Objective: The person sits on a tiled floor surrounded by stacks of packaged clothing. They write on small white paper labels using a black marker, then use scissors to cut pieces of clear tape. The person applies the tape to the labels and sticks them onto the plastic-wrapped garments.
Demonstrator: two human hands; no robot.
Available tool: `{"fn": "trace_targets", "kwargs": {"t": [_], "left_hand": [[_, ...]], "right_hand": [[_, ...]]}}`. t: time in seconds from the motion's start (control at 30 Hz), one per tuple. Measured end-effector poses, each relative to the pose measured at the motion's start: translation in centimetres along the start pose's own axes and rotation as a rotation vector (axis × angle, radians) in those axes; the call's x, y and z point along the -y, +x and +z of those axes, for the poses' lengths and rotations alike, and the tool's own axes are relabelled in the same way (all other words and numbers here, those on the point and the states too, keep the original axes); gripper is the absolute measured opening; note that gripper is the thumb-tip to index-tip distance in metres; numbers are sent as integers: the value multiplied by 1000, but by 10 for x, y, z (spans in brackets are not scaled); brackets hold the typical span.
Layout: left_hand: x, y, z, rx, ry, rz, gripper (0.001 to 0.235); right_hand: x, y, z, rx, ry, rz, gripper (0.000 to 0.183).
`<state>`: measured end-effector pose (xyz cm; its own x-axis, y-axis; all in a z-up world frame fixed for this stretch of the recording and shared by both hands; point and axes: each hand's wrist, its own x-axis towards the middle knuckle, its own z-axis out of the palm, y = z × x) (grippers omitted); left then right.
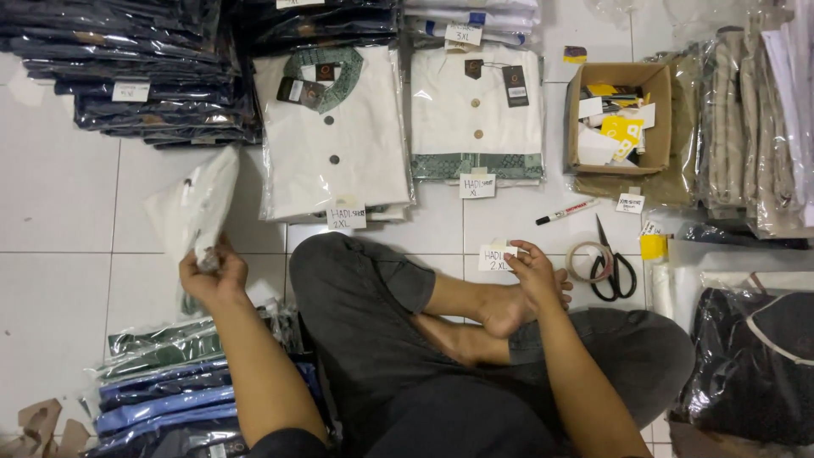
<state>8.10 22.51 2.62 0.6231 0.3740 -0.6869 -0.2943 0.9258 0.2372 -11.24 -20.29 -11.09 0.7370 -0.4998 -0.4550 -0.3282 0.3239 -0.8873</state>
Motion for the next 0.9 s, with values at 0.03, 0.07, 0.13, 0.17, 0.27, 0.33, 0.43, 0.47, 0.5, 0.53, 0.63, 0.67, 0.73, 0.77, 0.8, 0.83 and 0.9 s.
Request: {"fn": "trace_targets", "kwargs": {"t": [0.03,0.07,0.13,0.17,0.27,0.33,0.43,0.47,0.5,0.53,0.63,0.67,0.73,0.77,0.8,0.83,0.9], "left_hand": [[-2,5,-4,-2,-1,1,16],[-5,10,-8,41,45,1,14],[-1,-2,-10,90,88,0,12],[5,-19,-8,137,151,4,11],[20,-44,-16,232,232,24,11],[30,-62,-28,271,250,52,11],[60,-108,-48,280,323,71,11],[75,-126,-59,258,442,43,15],[88,-147,-72,229,560,16,19],[104,-164,-87,219,558,21,19],[131,-210,-118,119,642,-209,32],[128,-224,-118,112,800,-435,52],[126,-217,-138,106,949,-666,74],[124,-198,-160,84,1106,-824,71],[123,-179,-183,60,1262,-984,69],[115,-191,-167,53,1264,-985,69],[100,-212,-134,825,1851,-240,29]], "right_hand": [[3,-3,2,1,-2,1,34],[7,-6,3,-1,-1,5,34],[12,-8,4,-2,4,2,33],[13,-9,4,2,14,7,33],[9,-4,0,9,28,6,33],[6,-6,-1,22,26,11,33],[10,-6,1,38,31,10,33],[8,-4,1,48,39,5,33],[6,-4,-1,59,43,6,33],[9,-4,-1,65,37,13,33],[13,-7,1,77,-6,30,34],[12,-9,1,70,19,36,34],[13,-7,0,63,43,39,34],[13,-7,-1,52,74,49,34],[12,-7,-3,42,105,58,35],[11,-7,-5,40,106,65,35],[11,-6,-7,55,48,65,31]]}}
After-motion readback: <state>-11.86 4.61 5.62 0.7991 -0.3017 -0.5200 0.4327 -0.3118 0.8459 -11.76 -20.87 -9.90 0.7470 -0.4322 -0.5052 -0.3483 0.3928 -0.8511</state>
